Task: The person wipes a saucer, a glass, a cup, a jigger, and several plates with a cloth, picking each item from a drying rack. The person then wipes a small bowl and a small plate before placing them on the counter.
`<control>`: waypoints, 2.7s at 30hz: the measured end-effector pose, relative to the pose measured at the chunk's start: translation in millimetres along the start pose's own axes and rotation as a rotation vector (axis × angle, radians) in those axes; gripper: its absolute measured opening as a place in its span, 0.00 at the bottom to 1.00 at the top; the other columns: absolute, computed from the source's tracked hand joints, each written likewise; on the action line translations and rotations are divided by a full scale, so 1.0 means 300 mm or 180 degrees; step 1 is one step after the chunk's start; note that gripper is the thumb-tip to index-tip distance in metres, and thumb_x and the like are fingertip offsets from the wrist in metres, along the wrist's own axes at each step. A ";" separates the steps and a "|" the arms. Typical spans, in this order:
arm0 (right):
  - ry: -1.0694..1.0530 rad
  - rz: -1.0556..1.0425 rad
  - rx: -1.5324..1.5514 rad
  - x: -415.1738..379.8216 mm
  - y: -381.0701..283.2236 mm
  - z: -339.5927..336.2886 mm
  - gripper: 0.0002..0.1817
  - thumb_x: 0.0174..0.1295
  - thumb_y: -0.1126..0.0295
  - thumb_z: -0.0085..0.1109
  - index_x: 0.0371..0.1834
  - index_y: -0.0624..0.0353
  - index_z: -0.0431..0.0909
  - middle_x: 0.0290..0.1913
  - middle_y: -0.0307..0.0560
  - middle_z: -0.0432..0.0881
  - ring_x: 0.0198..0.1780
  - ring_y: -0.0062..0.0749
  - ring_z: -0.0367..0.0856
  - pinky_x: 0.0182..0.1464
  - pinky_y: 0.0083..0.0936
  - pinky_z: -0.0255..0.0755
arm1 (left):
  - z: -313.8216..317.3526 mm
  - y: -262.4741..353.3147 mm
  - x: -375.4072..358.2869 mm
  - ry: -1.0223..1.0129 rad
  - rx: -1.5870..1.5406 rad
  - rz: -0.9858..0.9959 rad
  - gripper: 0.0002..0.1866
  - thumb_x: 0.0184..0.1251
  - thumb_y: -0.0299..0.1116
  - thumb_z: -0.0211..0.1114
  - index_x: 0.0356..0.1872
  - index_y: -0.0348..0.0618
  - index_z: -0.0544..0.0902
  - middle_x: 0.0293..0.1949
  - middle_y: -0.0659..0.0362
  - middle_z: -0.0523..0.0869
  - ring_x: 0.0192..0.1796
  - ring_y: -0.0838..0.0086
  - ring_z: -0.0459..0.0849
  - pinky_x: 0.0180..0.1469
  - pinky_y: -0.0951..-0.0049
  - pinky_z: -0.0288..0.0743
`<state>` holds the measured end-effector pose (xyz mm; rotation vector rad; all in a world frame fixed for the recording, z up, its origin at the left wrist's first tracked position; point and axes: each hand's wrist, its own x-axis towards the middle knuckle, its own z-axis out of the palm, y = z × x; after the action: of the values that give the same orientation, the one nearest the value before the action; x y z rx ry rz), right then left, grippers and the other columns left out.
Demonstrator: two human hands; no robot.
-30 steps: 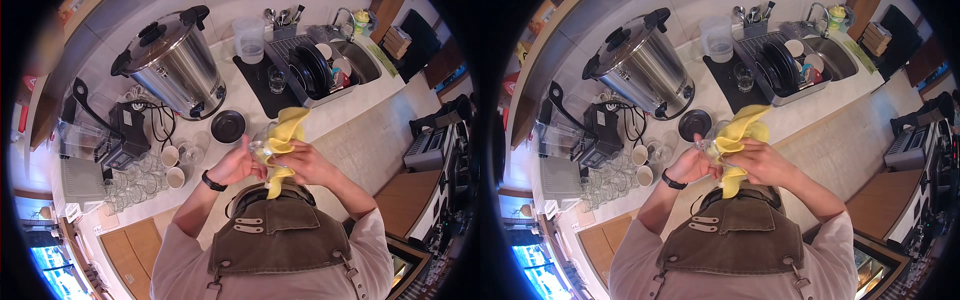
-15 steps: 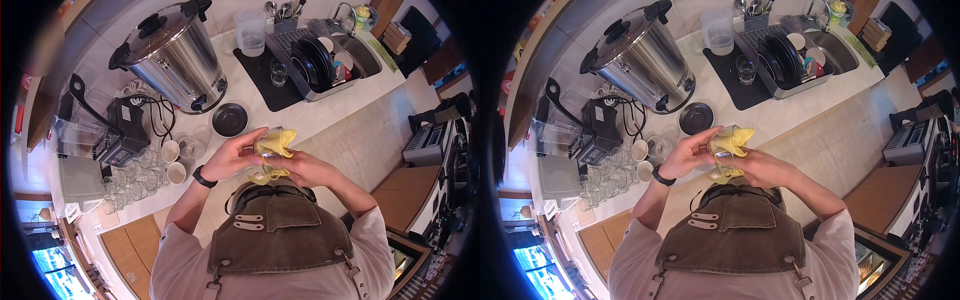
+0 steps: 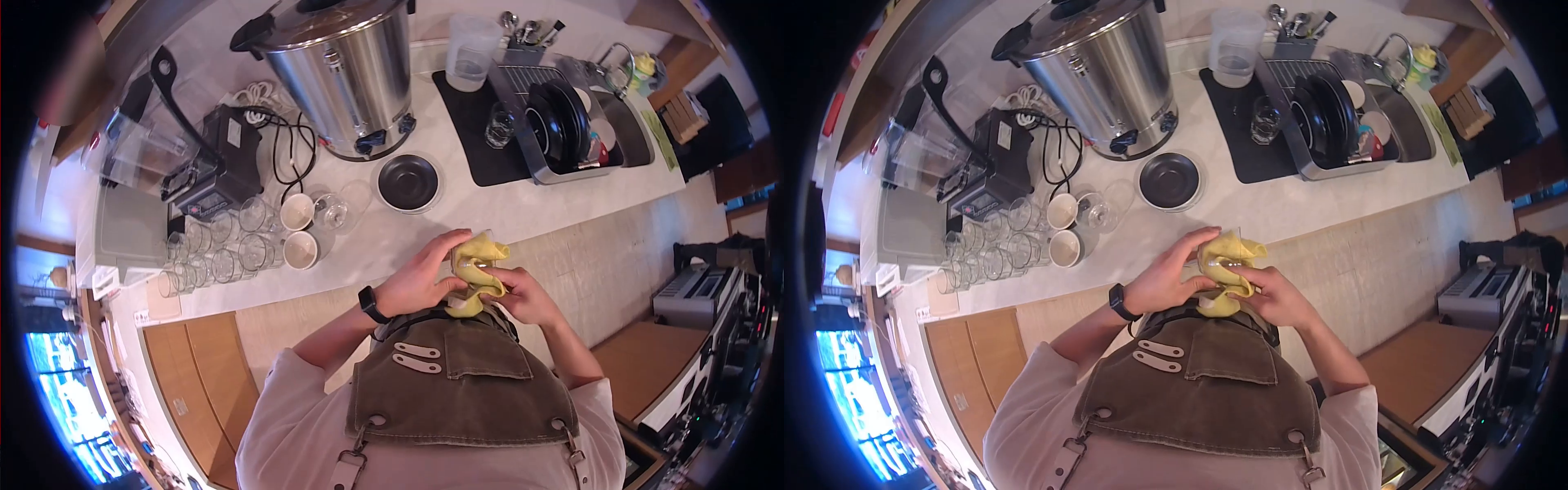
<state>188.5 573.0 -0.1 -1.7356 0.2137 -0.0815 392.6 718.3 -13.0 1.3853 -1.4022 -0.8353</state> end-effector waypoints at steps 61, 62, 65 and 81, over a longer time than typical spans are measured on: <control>0.3526 -0.0356 0.0109 -0.934 0.268 -0.551 0.06 0.73 0.76 0.54 0.49 0.62 0.78 0.49 0.43 0.81 0.46 0.27 0.79 0.51 0.22 0.73 | 0.956 0.029 0.622 -0.1759 -0.2365 -0.0903 0.19 0.74 0.36 0.67 0.58 0.36 0.77 0.46 0.65 0.84 0.46 0.85 0.81 0.50 0.79 0.76; 0.3656 -0.0489 0.0579 -0.966 0.276 -0.598 0.07 0.72 0.77 0.54 0.50 0.62 0.77 0.49 0.43 0.80 0.48 0.27 0.78 0.51 0.23 0.74 | 0.988 0.069 0.658 -0.1753 -0.2515 -0.0883 0.18 0.74 0.36 0.66 0.57 0.36 0.77 0.47 0.65 0.84 0.47 0.85 0.81 0.50 0.79 0.75; 0.3894 -0.1116 0.1639 -0.997 0.283 -0.753 0.16 0.73 0.72 0.54 0.62 0.59 0.71 0.47 0.44 0.79 0.49 0.28 0.79 0.52 0.27 0.78 | 1.069 0.199 0.754 -0.1708 -0.2814 -0.0681 0.17 0.76 0.37 0.64 0.56 0.36 0.77 0.42 0.63 0.85 0.43 0.86 0.81 0.45 0.80 0.75; 0.2196 -0.0702 0.3439 -0.528 0.405 -1.261 0.26 0.78 0.55 0.46 0.74 0.55 0.63 0.70 0.48 0.72 0.67 0.40 0.74 0.65 0.41 0.75 | 0.820 0.256 1.423 0.0979 -0.1986 -0.0314 0.14 0.81 0.37 0.56 0.55 0.36 0.80 0.41 0.62 0.88 0.41 0.85 0.84 0.44 0.82 0.77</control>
<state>-44.5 216.8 -42.3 -0.5914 0.3867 -0.8099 181.4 271.5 53.5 1.0401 -0.7487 -0.9704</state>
